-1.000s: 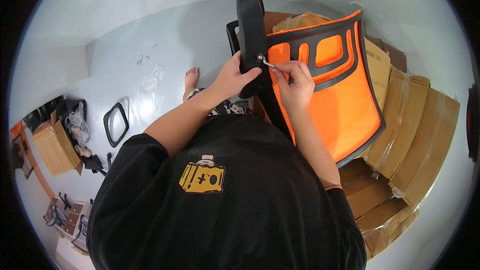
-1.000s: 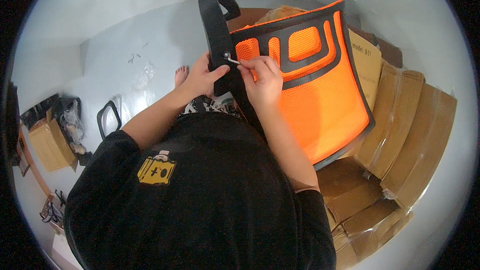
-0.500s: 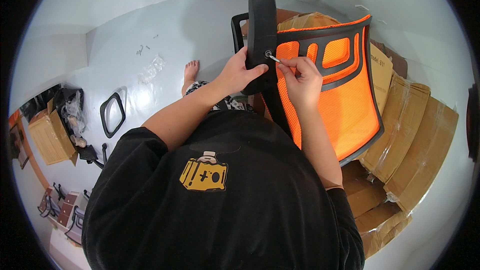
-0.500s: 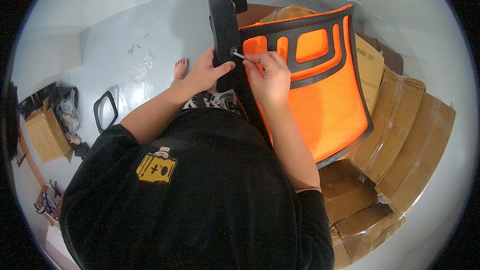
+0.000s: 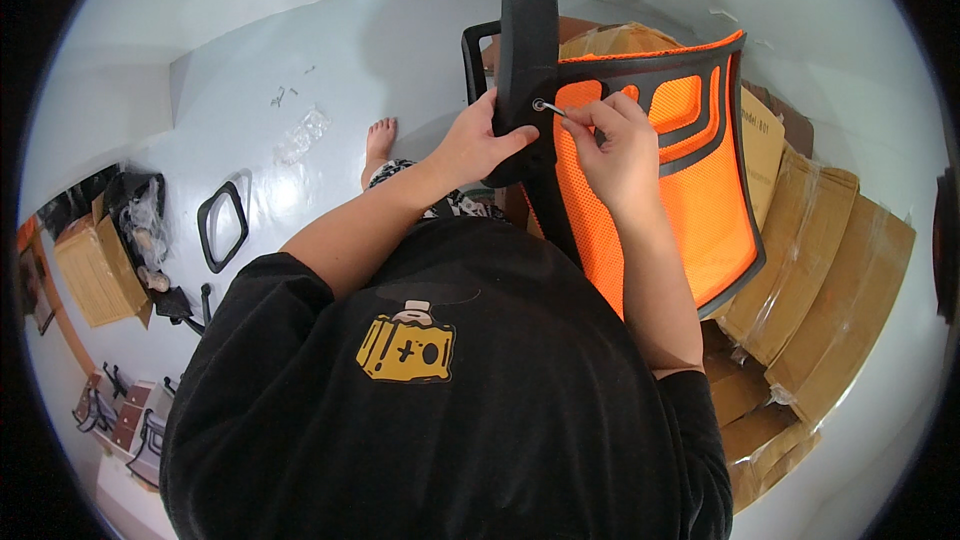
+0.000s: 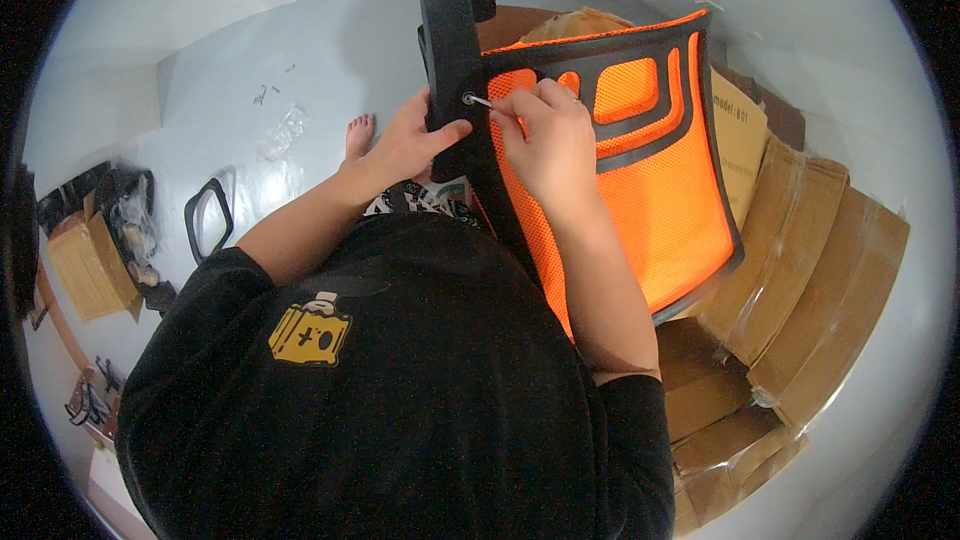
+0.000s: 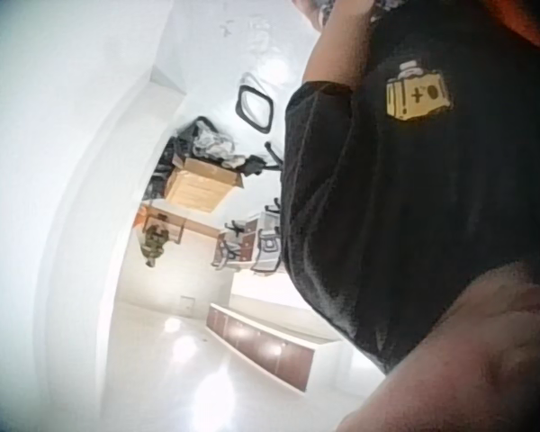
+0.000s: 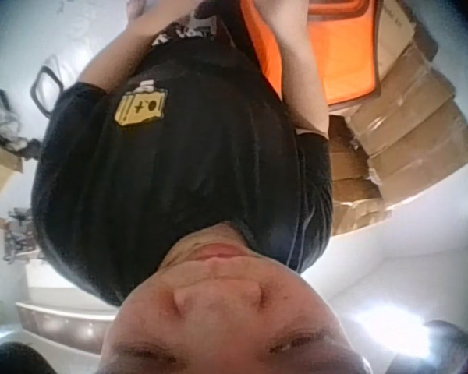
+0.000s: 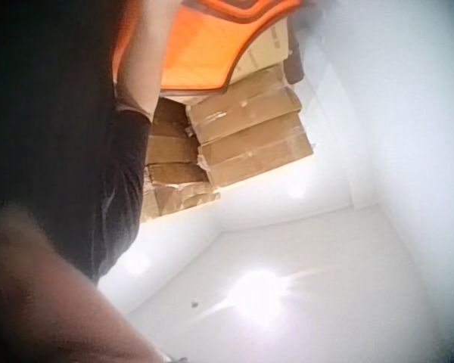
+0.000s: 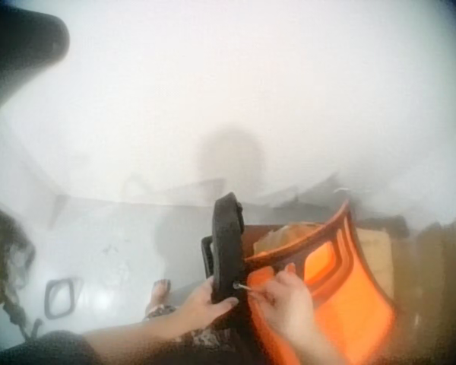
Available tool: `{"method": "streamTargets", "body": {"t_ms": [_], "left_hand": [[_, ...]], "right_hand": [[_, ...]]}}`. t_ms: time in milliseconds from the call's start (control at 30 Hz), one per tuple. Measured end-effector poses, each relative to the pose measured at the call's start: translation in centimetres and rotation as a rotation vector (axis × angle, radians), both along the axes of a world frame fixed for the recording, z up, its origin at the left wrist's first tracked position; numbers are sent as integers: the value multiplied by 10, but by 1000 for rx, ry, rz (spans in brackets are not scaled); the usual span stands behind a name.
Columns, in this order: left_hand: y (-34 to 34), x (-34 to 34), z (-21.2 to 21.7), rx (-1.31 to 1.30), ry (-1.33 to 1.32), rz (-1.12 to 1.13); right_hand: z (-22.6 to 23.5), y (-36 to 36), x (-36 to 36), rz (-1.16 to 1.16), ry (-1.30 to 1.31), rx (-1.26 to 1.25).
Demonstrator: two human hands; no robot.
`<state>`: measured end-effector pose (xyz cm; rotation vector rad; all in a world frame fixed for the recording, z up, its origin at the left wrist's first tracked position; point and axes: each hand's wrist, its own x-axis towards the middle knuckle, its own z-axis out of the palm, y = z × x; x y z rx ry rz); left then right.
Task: The person attaches an orange mesh chair back to a black frame using a screwdriver. They align the parts, insert screws, and tighten them to secure the backrest.
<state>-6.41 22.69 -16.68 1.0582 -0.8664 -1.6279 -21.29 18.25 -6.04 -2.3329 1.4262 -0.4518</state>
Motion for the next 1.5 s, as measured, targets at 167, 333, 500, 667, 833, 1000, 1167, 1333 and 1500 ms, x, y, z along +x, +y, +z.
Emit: {"method": "streamTargets", "body": {"t_ms": [167, 333, 500, 667, 833, 1000, 1167, 1333, 1500], "left_hand": [[0, -1, -6, -12, 2, 7], [0, 1, 1, 5, -23, -13], [-1, 3, 10, 15, -49, -31], [0, -2, -5, -5, 8, 2], [-2, -1, 3, -41, -61, 0], [-1, -1, 3, -15, 87, 33], [-4, 2, 2, -61, 195, -41], [-3, 3, 15, -27, 118, -64], [-2, 4, 16, -117, -85, -73]], "right_hand": [[4, -6, -1, 122, 72, -97], [9, -27, -2, 337, 81, -180], [6, -41, -5, 417, 131, -153], [13, -21, -5, 264, 120, -19], [-9, 27, 8, -91, -11, 31], [-16, 46, 23, -151, -170, 168], [-14, 48, 36, -174, -378, 210], [-9, 34, 32, -142, -90, 72], [-9, 5, 44, 0, -24, -396]]}}
